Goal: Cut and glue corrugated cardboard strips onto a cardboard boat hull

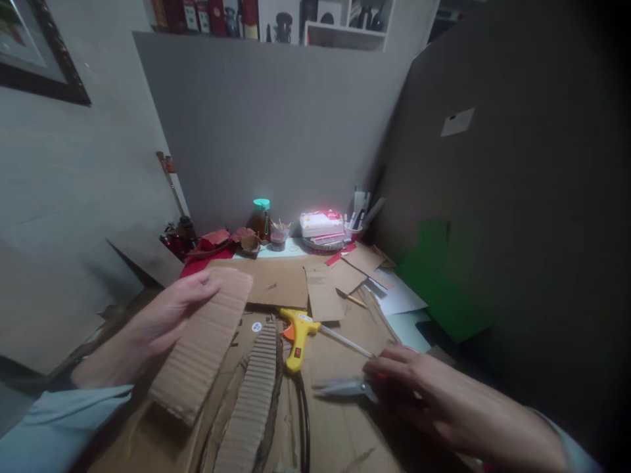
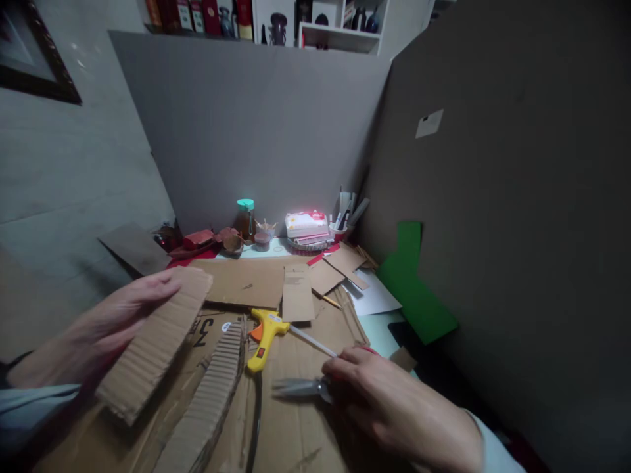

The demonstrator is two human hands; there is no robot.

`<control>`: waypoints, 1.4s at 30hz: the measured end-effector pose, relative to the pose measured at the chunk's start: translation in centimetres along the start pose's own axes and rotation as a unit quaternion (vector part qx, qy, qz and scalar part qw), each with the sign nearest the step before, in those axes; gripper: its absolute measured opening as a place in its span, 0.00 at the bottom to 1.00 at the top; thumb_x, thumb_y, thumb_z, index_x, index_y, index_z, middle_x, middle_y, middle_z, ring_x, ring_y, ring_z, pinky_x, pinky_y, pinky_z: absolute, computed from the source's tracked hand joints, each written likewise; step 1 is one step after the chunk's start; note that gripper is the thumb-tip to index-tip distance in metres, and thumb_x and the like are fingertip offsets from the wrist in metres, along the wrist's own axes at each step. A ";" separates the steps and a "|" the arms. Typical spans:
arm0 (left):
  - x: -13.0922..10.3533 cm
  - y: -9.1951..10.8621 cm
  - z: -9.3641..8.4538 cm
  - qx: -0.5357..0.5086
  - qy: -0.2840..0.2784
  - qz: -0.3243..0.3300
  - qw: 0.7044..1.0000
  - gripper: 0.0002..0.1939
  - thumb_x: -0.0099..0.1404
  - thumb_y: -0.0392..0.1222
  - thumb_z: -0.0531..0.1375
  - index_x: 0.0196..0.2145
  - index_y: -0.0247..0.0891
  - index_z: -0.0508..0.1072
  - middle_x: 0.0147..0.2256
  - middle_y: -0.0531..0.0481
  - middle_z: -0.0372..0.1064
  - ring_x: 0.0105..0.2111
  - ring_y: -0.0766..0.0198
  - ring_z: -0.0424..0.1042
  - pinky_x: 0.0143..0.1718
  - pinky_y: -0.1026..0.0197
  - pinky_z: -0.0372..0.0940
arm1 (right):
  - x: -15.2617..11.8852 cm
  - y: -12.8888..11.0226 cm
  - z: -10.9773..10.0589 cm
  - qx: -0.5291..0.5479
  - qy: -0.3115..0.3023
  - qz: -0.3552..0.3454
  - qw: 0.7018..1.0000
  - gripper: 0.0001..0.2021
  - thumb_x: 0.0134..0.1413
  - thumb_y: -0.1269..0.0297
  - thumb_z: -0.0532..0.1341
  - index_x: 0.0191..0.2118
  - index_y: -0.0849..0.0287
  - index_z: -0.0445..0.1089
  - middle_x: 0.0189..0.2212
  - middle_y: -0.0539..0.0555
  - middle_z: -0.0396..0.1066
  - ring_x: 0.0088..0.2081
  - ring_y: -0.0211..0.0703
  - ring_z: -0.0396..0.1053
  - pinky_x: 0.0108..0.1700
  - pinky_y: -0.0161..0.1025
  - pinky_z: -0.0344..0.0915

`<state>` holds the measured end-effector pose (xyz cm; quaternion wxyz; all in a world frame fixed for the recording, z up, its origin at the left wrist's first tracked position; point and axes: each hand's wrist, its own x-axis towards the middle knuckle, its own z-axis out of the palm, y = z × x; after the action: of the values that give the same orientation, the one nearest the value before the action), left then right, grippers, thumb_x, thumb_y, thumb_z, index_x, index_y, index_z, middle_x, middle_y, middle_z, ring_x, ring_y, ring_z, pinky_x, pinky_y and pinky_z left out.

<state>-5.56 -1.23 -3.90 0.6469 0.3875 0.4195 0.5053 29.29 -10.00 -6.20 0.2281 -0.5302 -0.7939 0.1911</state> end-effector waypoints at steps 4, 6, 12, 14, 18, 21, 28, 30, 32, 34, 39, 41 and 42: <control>0.2 -0.5 -0.6 0.040 -0.007 0.039 0.998 0.16 0.57 0.31 0.66 0.45 0.37 0.76 0.35 0.45 0.78 0.30 0.61 0.78 0.31 0.64 0.73 | 2.5 -1.0 1.2 -0.062 -0.121 -0.016 0.991 0.14 0.53 0.78 0.56 0.40 0.55 0.73 0.37 0.55 0.73 0.39 0.46 0.71 0.43 0.39 0.67; 0.3 -0.6 -0.9 0.060 -0.011 0.052 0.997 0.17 0.57 0.33 0.67 0.45 0.39 0.76 0.37 0.47 0.77 0.30 0.62 0.77 0.31 0.64 0.72 | 2.8 -0.4 1.7 -0.079 -0.132 0.004 0.988 0.12 0.54 0.77 0.56 0.40 0.56 0.71 0.39 0.56 0.71 0.42 0.48 0.70 0.44 0.42 0.66; 0.5 -0.8 -0.7 0.121 -0.027 0.050 0.991 0.14 0.61 0.44 0.66 0.45 0.41 0.77 0.39 0.50 0.75 0.34 0.63 0.73 0.32 0.67 0.68 | 2.7 0.8 3.3 -0.098 -0.110 0.029 0.989 0.07 0.63 0.67 0.53 0.39 0.55 0.68 0.39 0.57 0.70 0.41 0.50 0.68 0.41 0.43 0.64; 0.7 -0.9 -0.3 0.133 -0.033 0.049 0.989 0.10 0.61 0.45 0.66 0.38 0.39 0.78 0.35 0.52 0.74 0.32 0.65 0.72 0.31 0.68 0.67 | 2.5 0.2 3.8 -0.108 -0.095 0.040 0.989 0.08 0.64 0.66 0.51 0.37 0.55 0.67 0.38 0.57 0.70 0.39 0.49 0.68 0.40 0.43 0.64; 0.9 -1.1 0.1 0.137 -0.040 0.050 0.989 0.10 0.60 0.48 0.66 0.31 0.39 0.76 0.30 0.55 0.73 0.28 0.66 0.70 0.30 0.67 0.66 | 1.6 -1.3 3.9 -0.119 -0.100 0.054 0.986 0.10 0.65 0.64 0.49 0.34 0.55 0.65 0.36 0.58 0.69 0.35 0.49 0.67 0.36 0.42 0.63; 0.9 -1.0 -0.2 0.135 -0.042 0.047 0.989 0.10 0.59 0.48 0.66 0.30 0.39 0.75 0.27 0.55 0.72 0.26 0.65 0.70 0.27 0.67 0.65 | 0.9 -1.1 2.4 -0.063 -0.116 0.022 0.991 0.07 0.63 0.62 0.54 0.34 0.55 0.65 0.33 0.54 0.68 0.33 0.45 0.66 0.34 0.39 0.63; 0.9 -0.3 0.9 0.141 -0.041 0.061 0.987 0.13 0.52 0.49 0.71 0.26 0.37 0.77 0.23 0.54 0.73 0.22 0.67 0.70 0.23 0.69 0.63 | 5.0 4.3 -0.6 -0.088 0.032 0.063 0.994 0.12 0.65 0.57 0.55 0.43 0.60 0.68 0.31 0.52 0.70 0.33 0.43 0.69 0.35 0.39 0.64; 1.0 0.0 1.9 0.147 -0.042 0.078 0.985 0.12 0.52 0.49 0.70 0.27 0.38 0.78 0.23 0.54 0.73 0.23 0.66 0.70 0.24 0.68 0.63 | 7.1 6.2 0.2 -0.115 0.043 0.074 0.990 0.11 0.65 0.58 0.57 0.42 0.61 0.69 0.31 0.51 0.70 0.33 0.42 0.70 0.37 0.40 0.66; 1.0 0.4 2.8 0.162 -0.053 0.095 0.981 0.11 0.54 0.49 0.69 0.29 0.38 0.80 0.25 0.53 0.74 0.24 0.66 0.70 0.25 0.67 0.62 | 8.7 7.6 1.5 -0.137 0.048 0.083 0.986 0.10 0.64 0.59 0.59 0.42 0.62 0.70 0.36 0.51 0.72 0.35 0.41 0.71 0.39 0.43 0.69; 1.0 0.8 3.4 0.186 -0.067 0.115 0.973 0.11 0.56 0.48 0.68 0.30 0.38 0.81 0.28 0.52 0.76 0.27 0.65 0.71 0.28 0.67 0.62 | 9.7 8.2 2.6 -0.151 0.056 0.085 0.983 0.09 0.64 0.60 0.60 0.43 0.61 0.71 0.40 0.53 0.73 0.38 0.42 0.72 0.42 0.44 0.70; 1.1 1.8 4.3 0.252 -0.099 0.183 0.945 0.08 0.60 0.46 0.66 0.33 0.41 0.82 0.35 0.52 0.78 0.37 0.62 0.71 0.40 0.65 0.61 | 10.5 4.6 2.1 -0.118 0.076 0.051 0.989 0.09 0.64 0.61 0.59 0.37 0.62 0.71 0.34 0.53 0.73 0.36 0.43 0.71 0.41 0.44 0.68; 1.2 2.0 4.8 0.272 -0.113 0.206 0.933 0.07 0.61 0.45 0.65 0.33 0.41 0.82 0.34 0.53 0.78 0.38 0.62 0.71 0.42 0.64 0.61 | 10.4 1.0 0.9 -0.064 0.056 0.001 0.996 0.13 0.66 0.59 0.56 0.34 0.61 0.72 0.28 0.53 0.73 0.33 0.43 0.72 0.37 0.40 0.66; 1.2 2.1 5.1 0.279 -0.120 0.214 0.928 0.06 0.61 0.44 0.65 0.33 0.41 0.82 0.34 0.53 0.78 0.37 0.62 0.71 0.42 0.64 0.61 | 10.4 -1.0 0.2 -0.028 0.035 -0.032 0.999 0.14 0.67 0.57 0.55 0.38 0.59 0.73 0.31 0.52 0.75 0.34 0.41 0.72 0.38 0.37 0.66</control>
<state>-1.35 -0.03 -0.34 0.4348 0.6909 0.3695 0.4440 24.96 -0.75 -4.22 0.2466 -0.5172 -0.8070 0.1433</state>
